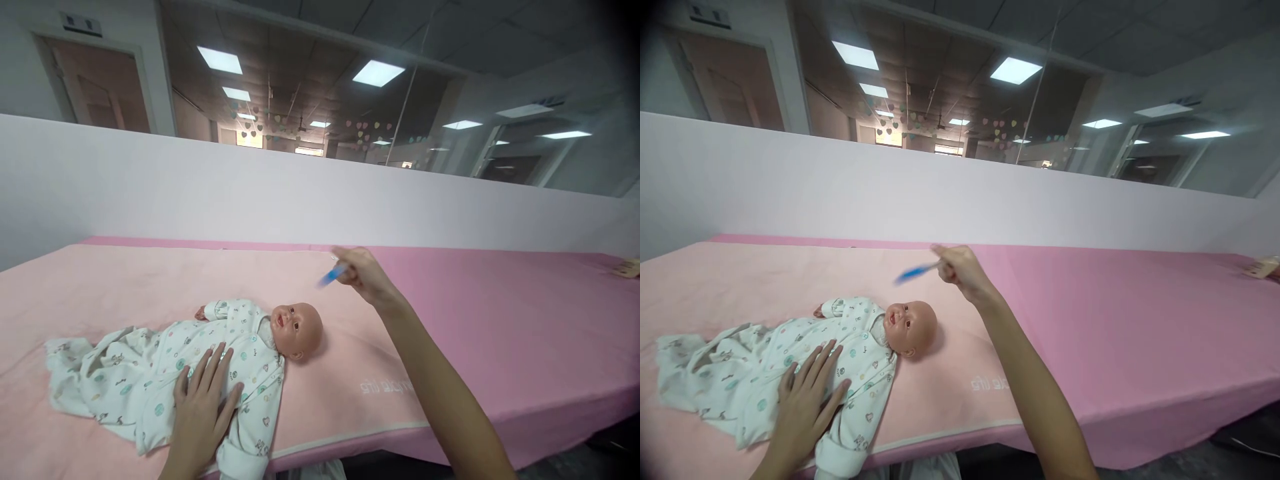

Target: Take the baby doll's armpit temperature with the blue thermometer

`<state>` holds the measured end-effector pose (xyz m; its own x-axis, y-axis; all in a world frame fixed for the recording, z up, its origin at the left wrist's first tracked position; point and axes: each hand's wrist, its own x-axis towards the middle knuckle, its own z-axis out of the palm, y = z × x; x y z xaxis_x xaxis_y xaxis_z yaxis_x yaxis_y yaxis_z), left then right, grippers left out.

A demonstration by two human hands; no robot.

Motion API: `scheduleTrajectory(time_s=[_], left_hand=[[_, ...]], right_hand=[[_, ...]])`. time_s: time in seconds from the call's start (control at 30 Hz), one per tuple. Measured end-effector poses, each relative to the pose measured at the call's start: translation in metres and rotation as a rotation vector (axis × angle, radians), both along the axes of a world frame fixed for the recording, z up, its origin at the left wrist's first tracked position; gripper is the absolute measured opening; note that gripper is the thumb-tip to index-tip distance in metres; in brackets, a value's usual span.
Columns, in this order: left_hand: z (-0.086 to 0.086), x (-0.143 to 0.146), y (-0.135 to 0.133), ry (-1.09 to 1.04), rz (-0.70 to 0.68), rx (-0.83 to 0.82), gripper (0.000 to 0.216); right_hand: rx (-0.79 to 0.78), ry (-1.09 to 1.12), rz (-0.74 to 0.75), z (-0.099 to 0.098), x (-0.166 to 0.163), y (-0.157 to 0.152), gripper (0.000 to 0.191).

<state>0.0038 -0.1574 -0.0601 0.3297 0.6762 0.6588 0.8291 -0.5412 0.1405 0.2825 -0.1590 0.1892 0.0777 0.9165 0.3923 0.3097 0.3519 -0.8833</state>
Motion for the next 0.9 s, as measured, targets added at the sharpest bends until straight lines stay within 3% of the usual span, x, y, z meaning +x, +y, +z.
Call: scheduleTrajectory(time_s=[0.1,0.23,0.43,0.57,0.7,0.8,0.9], left_hand=[[-0.001,0.0,0.001,0.004,-0.008,0.008,0.054],[-0.002,-0.001,0.002,0.003,-0.01,0.007,0.054],[-0.002,-0.001,0.001,0.011,0.0,0.012,0.054],[-0.001,-0.001,0.001,0.016,0.003,0.008,0.054],[0.0,-0.001,0.0,0.027,0.006,0.001,0.054],[0.0,-0.001,-0.001,0.025,0.008,-0.012,0.054],[0.003,0.0,-0.002,0.006,0.015,-0.058,0.054]], right_hand=[[-0.023,0.07,-0.038,-0.016,0.002,-0.003,0.053],[-0.171,0.119,0.003,-0.032,0.005,-0.008,0.052],[-0.263,0.2,0.082,-0.036,0.006,-0.013,0.051],[-0.265,0.167,0.07,-0.033,0.002,-0.02,0.051],[-0.172,0.097,-0.082,-0.039,0.003,-0.039,0.054],[-0.228,0.042,-0.118,-0.072,0.01,-0.055,0.055],[-0.323,-0.012,-0.265,-0.129,0.02,-0.065,0.053]])
